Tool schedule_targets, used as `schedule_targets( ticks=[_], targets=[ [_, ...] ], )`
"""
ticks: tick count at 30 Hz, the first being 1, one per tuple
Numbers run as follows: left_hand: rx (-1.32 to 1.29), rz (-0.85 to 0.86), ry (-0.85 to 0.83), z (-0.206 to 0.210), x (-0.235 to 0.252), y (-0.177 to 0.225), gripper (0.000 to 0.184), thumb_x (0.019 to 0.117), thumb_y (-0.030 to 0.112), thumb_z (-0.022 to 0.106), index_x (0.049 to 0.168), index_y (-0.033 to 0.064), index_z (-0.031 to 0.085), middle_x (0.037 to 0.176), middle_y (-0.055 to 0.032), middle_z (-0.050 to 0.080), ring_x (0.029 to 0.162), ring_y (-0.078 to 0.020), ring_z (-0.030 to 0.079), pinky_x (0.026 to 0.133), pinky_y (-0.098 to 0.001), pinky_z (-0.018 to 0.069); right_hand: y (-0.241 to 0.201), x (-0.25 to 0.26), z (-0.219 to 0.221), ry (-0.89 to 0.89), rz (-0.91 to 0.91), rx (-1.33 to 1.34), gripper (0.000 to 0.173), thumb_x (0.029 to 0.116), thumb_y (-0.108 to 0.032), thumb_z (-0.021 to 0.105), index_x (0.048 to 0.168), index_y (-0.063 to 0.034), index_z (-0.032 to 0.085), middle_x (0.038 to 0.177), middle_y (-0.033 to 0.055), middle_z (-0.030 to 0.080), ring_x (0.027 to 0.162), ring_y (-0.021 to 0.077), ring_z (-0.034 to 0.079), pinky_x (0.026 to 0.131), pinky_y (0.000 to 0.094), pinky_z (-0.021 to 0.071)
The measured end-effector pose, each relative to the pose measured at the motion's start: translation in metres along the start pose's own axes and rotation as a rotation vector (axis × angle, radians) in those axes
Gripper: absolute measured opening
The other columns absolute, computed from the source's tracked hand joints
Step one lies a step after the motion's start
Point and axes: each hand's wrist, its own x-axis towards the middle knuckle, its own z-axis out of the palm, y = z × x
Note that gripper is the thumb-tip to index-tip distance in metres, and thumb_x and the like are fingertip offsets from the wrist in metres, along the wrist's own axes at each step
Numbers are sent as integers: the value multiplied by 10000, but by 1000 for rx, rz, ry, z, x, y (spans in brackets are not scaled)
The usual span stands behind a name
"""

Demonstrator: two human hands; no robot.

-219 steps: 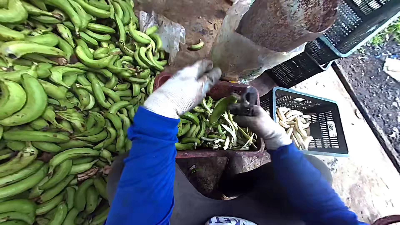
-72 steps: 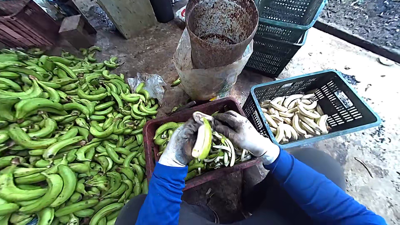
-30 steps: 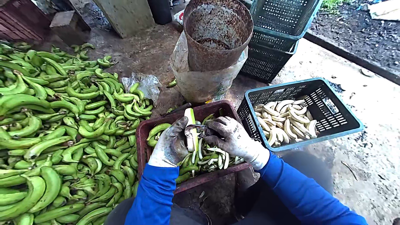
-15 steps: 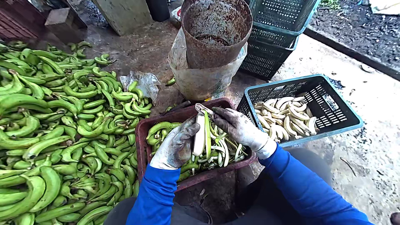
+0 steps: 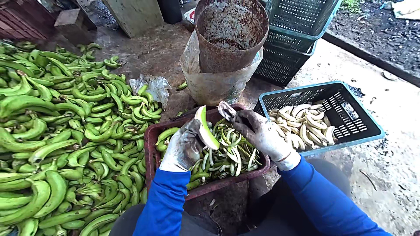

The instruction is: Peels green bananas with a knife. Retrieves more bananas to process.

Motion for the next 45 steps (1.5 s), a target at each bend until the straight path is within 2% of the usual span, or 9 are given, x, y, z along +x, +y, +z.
schedule_targets(
  ticks=[3, 9, 12, 16, 19, 25, 33, 41, 45],
  targets=[
    [-211, -3, 32, -2, 4, 3, 368, 1090, 393, 417, 1259, 130, 611, 1091, -111, 695, 918, -235, 697, 760, -411, 606, 1, -8, 11, -22, -298, 5, 432, 965, -411, 702, 1319, -167, 672, 1224, 50, 672, 1138, 195, 635, 994, 444, 538],
    [-229, -73, -112, -2, 0, -9, 425, 1053, 464, 490, 1214, 101, 642, 1002, -124, 687, 816, -214, 692, 710, -389, 614, -4, -11, 28, -26, -449, 20, 395, 969, -461, 688, 1262, -198, 726, 1193, 56, 668, 1146, 192, 617, 988, 429, 526],
    [-243, -116, -235, 0, -4, -14, 410, 1034, 437, 543, 1192, 78, 662, 1025, -166, 694, 889, -242, 702, 773, -418, 615, -7, -7, 22, -14, -364, 46, 411, 981, -432, 675, 1327, -211, 699, 1179, 37, 668, 1104, 168, 626, 964, 407, 539],
    [-165, -103, -317, 1, -7, -17, 369, 986, 319, 665, 1286, 106, 638, 1104, -160, 693, 942, -240, 703, 832, -433, 612, 1, 6, 11, -14, 59, 31, 422, 1047, -531, 504, 1314, -264, 692, 1142, 12, 708, 1008, 176, 683, 865, 498, 577],
    [-71, -64, -282, -1, -9, -9, 346, 1031, 256, 576, 1334, 92, 604, 1083, -174, 682, 896, -246, 692, 812, -417, 603, 9, 9, -3, -15, 238, 26, 463, 1025, -626, 469, 1250, -286, 689, 1025, 5, 725, 892, 190, 697, 772, 550, 572],
    [-136, 51, -122, -3, -9, 10, 304, 1089, 267, 439, 1262, 101, 626, 1113, -155, 699, 949, -252, 705, 818, -423, 610, -12, -10, -7, -28, 2, 124, 456, 915, -470, 743, 1292, -222, 681, 1146, -15, 695, 964, 103, 678, 836, 408, 604],
    [-92, 36, -239, -8, -8, 3, 314, 1083, 272, 445, 1281, 109, 627, 1105, -141, 695, 926, -227, 696, 824, -402, 600, -8, -16, 5, -162, -362, 76, 432, 920, -494, 736, 1266, -235, 731, 1152, -24, 694, 1121, 111, 624, 1004, 378, 526],
    [98, -16, -408, -4, -11, -3, 422, 1035, 247, 553, 1429, 96, 557, 1151, -164, 672, 938, -221, 685, 841, -388, 598, 0, 1, -2, 187, 73, 56, 432, 971, -421, 695, 1337, -193, 666, 1196, 69, 663, 1050, 211, 656, 886, 487, 567],
    [80, 58, -354, -7, -7, -3, 471, 1001, 242, 620, 1441, 102, 531, 1178, -160, 666, 988, -234, 682, 875, -408, 592, -7, -5, -14, 181, 131, 221, 478, 943, -471, 706, 1347, -222, 645, 1213, 16, 660, 1024, 129, 656, 862, 414, 579]
  ],
)
